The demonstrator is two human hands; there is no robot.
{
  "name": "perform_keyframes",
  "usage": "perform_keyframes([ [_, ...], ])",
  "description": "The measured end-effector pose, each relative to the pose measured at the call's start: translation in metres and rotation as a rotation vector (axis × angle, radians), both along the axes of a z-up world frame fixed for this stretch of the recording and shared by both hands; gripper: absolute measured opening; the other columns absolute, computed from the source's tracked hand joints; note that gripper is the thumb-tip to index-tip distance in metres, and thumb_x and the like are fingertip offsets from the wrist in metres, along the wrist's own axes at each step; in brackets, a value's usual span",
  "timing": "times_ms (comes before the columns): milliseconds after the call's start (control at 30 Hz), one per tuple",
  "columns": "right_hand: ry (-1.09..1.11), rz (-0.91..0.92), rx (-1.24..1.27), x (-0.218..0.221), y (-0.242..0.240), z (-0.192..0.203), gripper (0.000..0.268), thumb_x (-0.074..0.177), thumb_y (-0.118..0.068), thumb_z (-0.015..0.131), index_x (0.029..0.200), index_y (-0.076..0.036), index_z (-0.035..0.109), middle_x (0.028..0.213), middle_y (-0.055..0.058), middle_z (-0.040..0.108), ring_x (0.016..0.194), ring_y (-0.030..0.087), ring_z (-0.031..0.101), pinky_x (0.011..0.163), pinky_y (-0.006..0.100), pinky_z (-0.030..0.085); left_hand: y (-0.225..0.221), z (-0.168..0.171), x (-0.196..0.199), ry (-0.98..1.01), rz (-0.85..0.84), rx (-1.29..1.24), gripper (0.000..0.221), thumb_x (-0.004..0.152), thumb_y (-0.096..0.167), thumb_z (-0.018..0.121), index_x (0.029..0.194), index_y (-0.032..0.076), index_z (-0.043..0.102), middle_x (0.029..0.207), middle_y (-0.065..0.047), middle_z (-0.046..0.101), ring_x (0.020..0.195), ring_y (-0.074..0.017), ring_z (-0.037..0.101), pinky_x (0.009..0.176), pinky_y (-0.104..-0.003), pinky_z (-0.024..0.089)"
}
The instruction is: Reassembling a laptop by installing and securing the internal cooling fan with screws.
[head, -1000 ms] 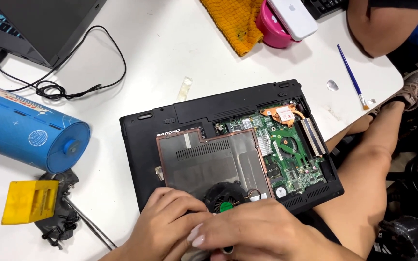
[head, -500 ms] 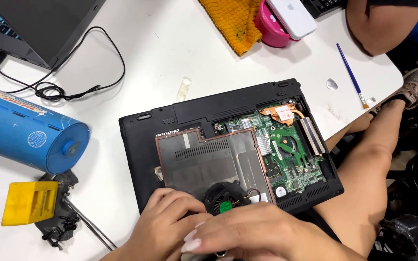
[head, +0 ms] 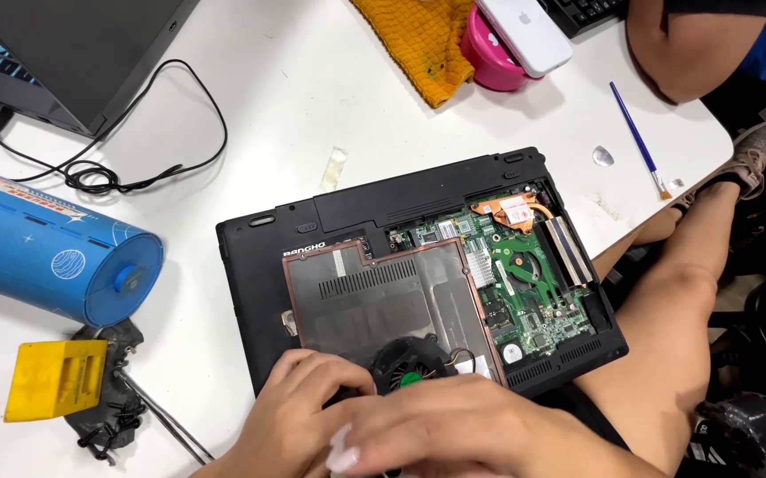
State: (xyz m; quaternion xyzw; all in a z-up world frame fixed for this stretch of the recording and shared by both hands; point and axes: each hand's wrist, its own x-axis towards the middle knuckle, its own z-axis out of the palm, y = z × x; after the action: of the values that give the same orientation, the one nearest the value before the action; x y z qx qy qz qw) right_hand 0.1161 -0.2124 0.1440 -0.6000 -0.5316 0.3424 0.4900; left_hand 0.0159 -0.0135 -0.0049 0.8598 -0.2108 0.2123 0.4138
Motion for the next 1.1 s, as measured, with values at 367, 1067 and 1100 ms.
perform_keyframes([
  [367,-0.353,-0.211,0.221,-0.010,0.003,-0.048,0.042,0.119,-0.033,0.032,0.120,-0.004,0.061,0.107,0.013,0.068,0.090,0.027,0.069,0.082,0.036,0.059,0.005,0.001,0.001,0.006,-0.057,0.002,0.030,0.111,0.031,0.042,0.095,0.015,0.063,0.101,-0.004,0.064,0.086,-0.0234,0.062,0.083,-0.041,0.044],
  [1067,0.031,0.086,-0.045,-0.002,-0.001,-0.007,0.033,0.118,-0.024,0.037,0.140,-0.003,0.051,0.139,0.016,0.059,0.135,0.032,0.062,0.118,0.042,0.050,0.002,0.000,-0.005,0.097,-0.025,0.016,0.043,0.110,0.044,0.041,0.109,0.021,0.076,0.100,-0.003,0.066,0.091,-0.0231,0.065,0.086,-0.044,0.042],
  [1100,0.031,0.085,-0.045,-0.004,0.000,-0.009,0.033,0.118,-0.024,0.037,0.140,-0.003,0.051,0.139,0.016,0.059,0.135,0.032,0.062,0.118,0.042,0.050,0.001,0.003,-0.004,0.097,-0.026,0.016,0.043,0.110,0.044,0.041,0.109,0.021,0.076,0.100,-0.003,0.066,0.091,-0.0231,0.065,0.086,-0.044,0.042],
])
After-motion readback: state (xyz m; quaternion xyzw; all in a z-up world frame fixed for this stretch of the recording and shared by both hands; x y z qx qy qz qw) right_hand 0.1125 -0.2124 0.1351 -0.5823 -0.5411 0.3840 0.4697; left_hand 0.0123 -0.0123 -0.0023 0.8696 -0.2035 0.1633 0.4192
